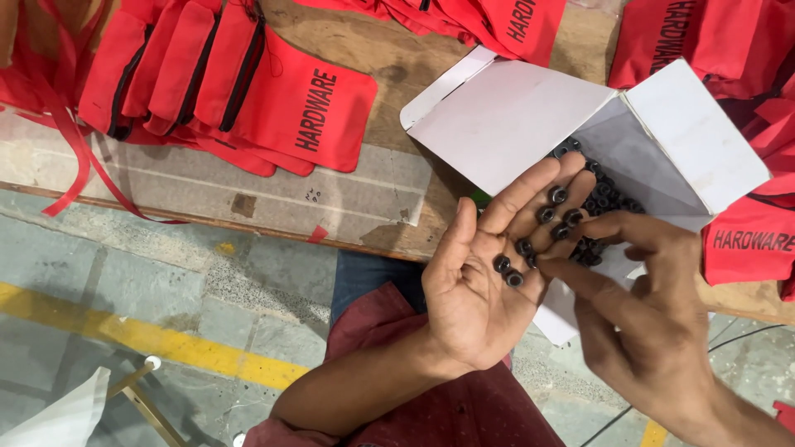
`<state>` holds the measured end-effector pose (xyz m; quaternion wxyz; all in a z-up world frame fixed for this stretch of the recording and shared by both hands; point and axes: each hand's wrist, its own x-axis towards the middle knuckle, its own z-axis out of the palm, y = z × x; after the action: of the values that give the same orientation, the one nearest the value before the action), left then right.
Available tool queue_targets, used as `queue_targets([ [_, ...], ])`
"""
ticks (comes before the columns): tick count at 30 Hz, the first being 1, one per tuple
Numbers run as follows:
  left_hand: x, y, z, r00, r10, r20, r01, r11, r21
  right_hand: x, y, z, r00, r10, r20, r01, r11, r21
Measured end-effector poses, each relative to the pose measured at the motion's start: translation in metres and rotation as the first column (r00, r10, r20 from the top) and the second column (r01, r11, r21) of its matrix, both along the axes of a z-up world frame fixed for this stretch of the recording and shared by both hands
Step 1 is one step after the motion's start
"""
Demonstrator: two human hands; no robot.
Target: The person takes handfuls of small black hardware parts from an open white box, counts them into their palm, and places the counted parts into red zippered pouches labeled HARDWARE on the work table. They repeat this counting and filling cycle for successive pouches.
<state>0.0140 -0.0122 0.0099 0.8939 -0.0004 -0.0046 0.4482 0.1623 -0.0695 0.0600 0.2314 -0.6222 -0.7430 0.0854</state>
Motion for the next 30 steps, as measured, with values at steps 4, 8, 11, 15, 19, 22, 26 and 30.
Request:
queue_targets([
  [4, 0.002, 0.000, 0.000, 1.000, 0.014, -0.019, -0.014, 1.000, 0.012, 0.011, -0.006, -0.004, 0.987, -0.158, -0.013, 0.157, 0.986, -0.064],
  [8, 0.003, 0.000, -0.001, 1.000, 0.006, -0.003, -0.006, 1.000, -0.001, 0.006, -0.002, -0.003, 0.997, -0.059, 0.056, 0.061, 0.998, -0.035],
  [11, 0.003, 0.000, -0.001, 1.000, 0.002, 0.025, -0.002, 1.000, -0.018, 0.001, 0.001, -0.003, 0.997, -0.016, 0.077, 0.018, 0.999, -0.033],
  [15, 0.002, 0.001, 0.000, 1.000, 0.018, 0.000, -0.018, 1.000, 0.009, 0.003, 0.001, -0.008, 0.997, -0.018, 0.074, 0.022, 0.998, -0.055],
  [19, 0.002, 0.001, 0.001, 1.000, 0.022, -0.018, -0.022, 1.000, 0.016, 0.001, 0.006, -0.006, 0.999, -0.027, 0.047, 0.029, 0.999, -0.036],
  [22, 0.002, 0.001, 0.003, 1.000, 0.013, -0.019, -0.012, 1.000, 0.006, 0.006, 0.001, -0.013, 0.996, -0.004, 0.090, 0.008, 0.999, -0.044],
  [26, 0.000, 0.002, 0.003, 1.000, 0.015, -0.012, -0.015, 1.000, 0.015, 0.001, 0.003, -0.011, 0.999, -0.002, 0.045, 0.004, 0.999, -0.045],
  [30, 0.000, 0.002, 0.003, 1.000, -0.005, -0.010, 0.005, 1.000, -0.009, 0.000, 0.004, -0.007, 1.000, 0.017, -0.004, -0.017, 0.999, -0.030],
])
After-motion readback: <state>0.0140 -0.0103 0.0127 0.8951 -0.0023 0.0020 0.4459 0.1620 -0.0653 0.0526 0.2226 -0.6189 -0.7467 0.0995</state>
